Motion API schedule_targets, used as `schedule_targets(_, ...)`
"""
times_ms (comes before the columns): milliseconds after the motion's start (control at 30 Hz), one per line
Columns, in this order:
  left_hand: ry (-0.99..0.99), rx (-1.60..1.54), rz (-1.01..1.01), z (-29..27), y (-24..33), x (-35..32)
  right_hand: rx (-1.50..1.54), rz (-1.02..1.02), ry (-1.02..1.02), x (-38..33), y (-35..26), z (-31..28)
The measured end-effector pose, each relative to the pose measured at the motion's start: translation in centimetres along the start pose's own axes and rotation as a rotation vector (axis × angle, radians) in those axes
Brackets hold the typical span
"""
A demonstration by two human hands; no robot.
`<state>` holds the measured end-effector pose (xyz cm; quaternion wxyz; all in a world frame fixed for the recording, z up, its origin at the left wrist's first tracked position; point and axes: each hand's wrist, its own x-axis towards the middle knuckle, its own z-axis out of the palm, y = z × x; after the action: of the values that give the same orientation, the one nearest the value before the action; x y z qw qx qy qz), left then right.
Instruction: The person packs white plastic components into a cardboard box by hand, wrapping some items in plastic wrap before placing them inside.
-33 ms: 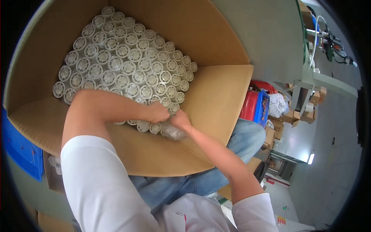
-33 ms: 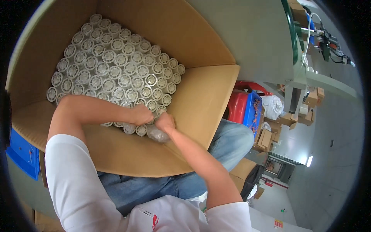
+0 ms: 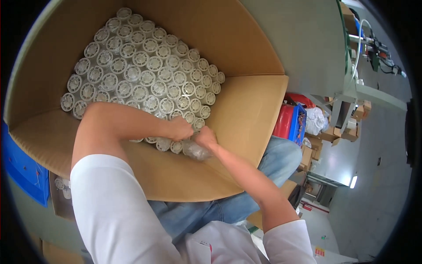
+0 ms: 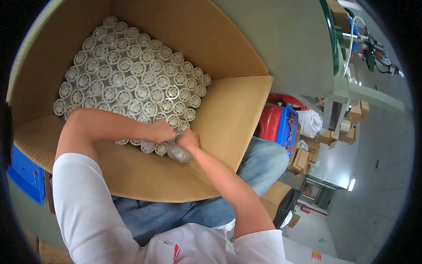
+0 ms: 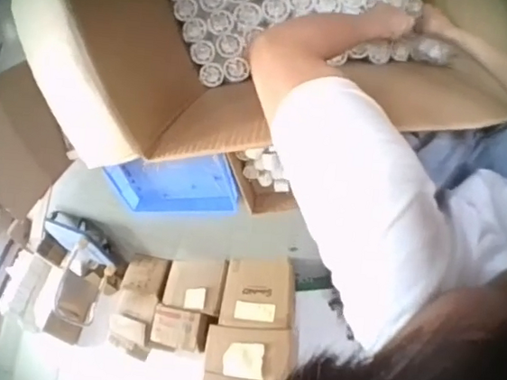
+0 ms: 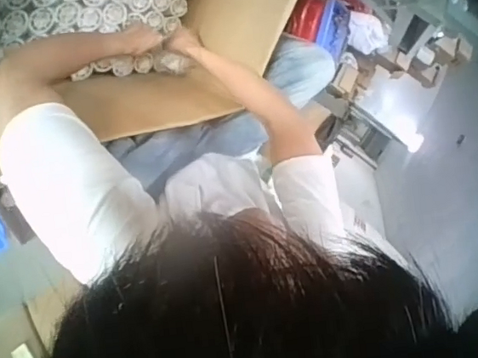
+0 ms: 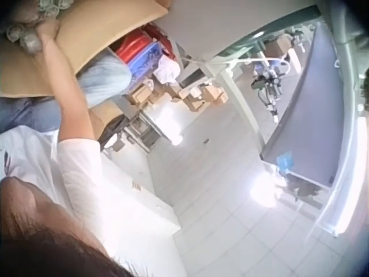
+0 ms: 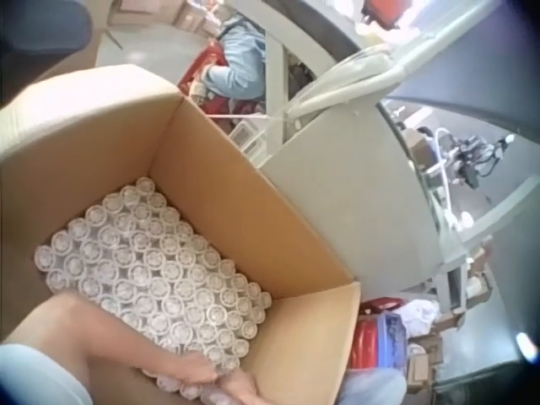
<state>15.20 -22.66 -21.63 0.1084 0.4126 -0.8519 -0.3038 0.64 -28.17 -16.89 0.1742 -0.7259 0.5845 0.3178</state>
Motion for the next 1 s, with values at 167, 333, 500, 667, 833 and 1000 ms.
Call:
schedule_targets(167,0.036,-0.043,-0.032,-0.1,-0.2,-0.2,0.146,0.073,0.061,-0.2,-0.9,0.4)
schedule_targets(333,-0.093,0.022,0.078,-0.7,-0.9,0.0,0.175,0.066,0.104,0.1,0.0,2.1)
schedule_targets(500,-0.236,-0.126,0.197,-0.1,-2.5,0.3,0.117,0.047,0.016,-0.3,-0.7,1.7)
schedule_targets(667,-0.138,-0.517,0.324,-0.8,-1.9,1.1,0.07,0.022,0.006,0.1,-0.3,0.9)
schedule_targets(833,-0.611,-0.783,0.305,-1.7,0.8,-0.6,0.149,0.095,0.037,-2.2,-2.6,-2.4)
schedule_targets(1000,-0.588,0.067,0.297,0.5,0.2,-2.7,0.213,0.074,0.178,-3.4,-3.9,-2.9)
